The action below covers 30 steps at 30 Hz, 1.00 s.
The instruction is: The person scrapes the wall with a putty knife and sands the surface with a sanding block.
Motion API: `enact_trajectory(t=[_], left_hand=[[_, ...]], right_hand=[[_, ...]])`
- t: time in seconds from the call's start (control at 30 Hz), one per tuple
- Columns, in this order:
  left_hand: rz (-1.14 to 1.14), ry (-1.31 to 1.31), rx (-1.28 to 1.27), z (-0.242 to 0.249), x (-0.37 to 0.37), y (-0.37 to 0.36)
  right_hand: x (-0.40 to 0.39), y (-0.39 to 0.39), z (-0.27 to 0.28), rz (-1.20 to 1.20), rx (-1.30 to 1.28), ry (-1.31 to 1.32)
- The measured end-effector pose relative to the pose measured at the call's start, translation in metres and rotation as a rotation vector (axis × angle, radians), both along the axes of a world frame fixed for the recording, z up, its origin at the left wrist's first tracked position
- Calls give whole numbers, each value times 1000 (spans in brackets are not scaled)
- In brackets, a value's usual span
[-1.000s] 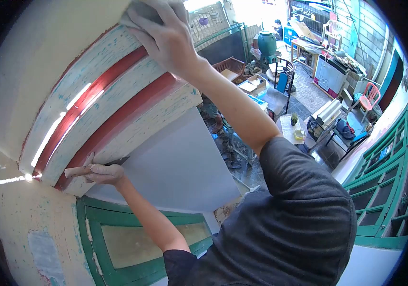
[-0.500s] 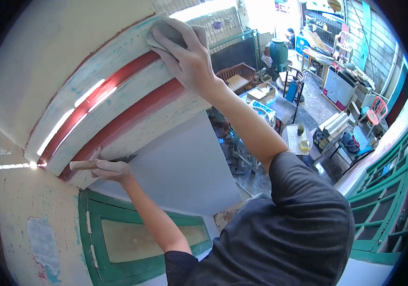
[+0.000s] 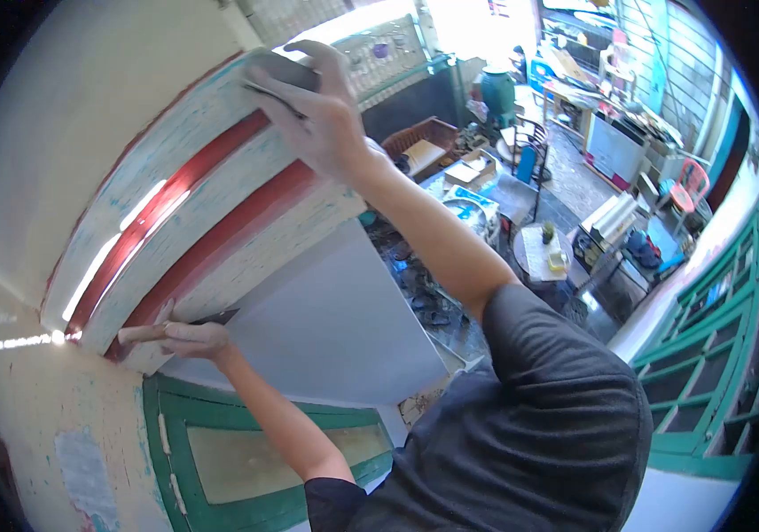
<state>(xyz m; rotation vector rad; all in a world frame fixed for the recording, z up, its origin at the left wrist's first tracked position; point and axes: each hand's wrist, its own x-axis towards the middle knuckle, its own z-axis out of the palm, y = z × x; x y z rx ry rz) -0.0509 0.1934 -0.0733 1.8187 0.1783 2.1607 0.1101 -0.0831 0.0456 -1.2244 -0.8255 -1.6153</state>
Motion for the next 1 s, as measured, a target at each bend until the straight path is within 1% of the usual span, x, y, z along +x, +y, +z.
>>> enact_trajectory(t=[0.07,0.13,0.17,0.23,0.27,0.33,0.37,0.4,0.43,0.47,0.5,0.53,0.57,0.6,0.63,0.7,0.73,0.77,0.83,0.9,0.93,1.0], left_hand=[[-31,14,-8,-2,1,2],[26,7,-10,-4,3,4],[-1,34,-11,-5,3,6],[22,-95,17,-6,7,12],[21,-92,6,-8,6,15],[-5,-64,-15,-14,3,21],[26,-78,-25,-15,4,25],[59,-96,-36,-17,4,27],[39,-84,-45,-20,3,29],[66,-30,-69,-22,1,32],[93,27,-89,-23,-1,35],[74,38,-90,-23,-3,38],[78,17,-22,-20,-2,42],[82,-2,47,-17,0,42],[64,6,46,-11,1,34],[208,-46,80,-6,-2,17],[203,18,37,-10,-1,36],[198,24,40,-20,2,49],[157,1,74,-7,-1,22],[119,-34,105,8,-3,-3],[102,-53,116,10,-1,-7],[99,-64,132,7,1,-3]], right_hand=[[-4,4,23,46,81,11],[4,7,40,271,90,99],[3,7,37,243,93,125],[-3,10,24,269,135,176],[-7,10,9,240,128,197],[-13,13,-29,121,33,133],[-12,15,-33,98,25,146],[-9,18,-35,113,44,72],[-9,17,-31,129,64,0],[-3,14,-22,5,29,4],[-2,15,-9,-16,27,16],[1,20,1,71,76,-13],[1,20,5,155,128,-45],[0,20,-3,134,130,-34],[-4,22,-16,112,112,-19],[-3,21,-39,77,97,12],[-2,20,-47,-8,47,-31],[1,20,-52,-90,-5,-77],[5,17,-48,-68,-38,-41],[8,19,-47,-184,-54,-50],[8,23,-50,-54,-51,-14],[4,32,-67,-59,-50,-16]])
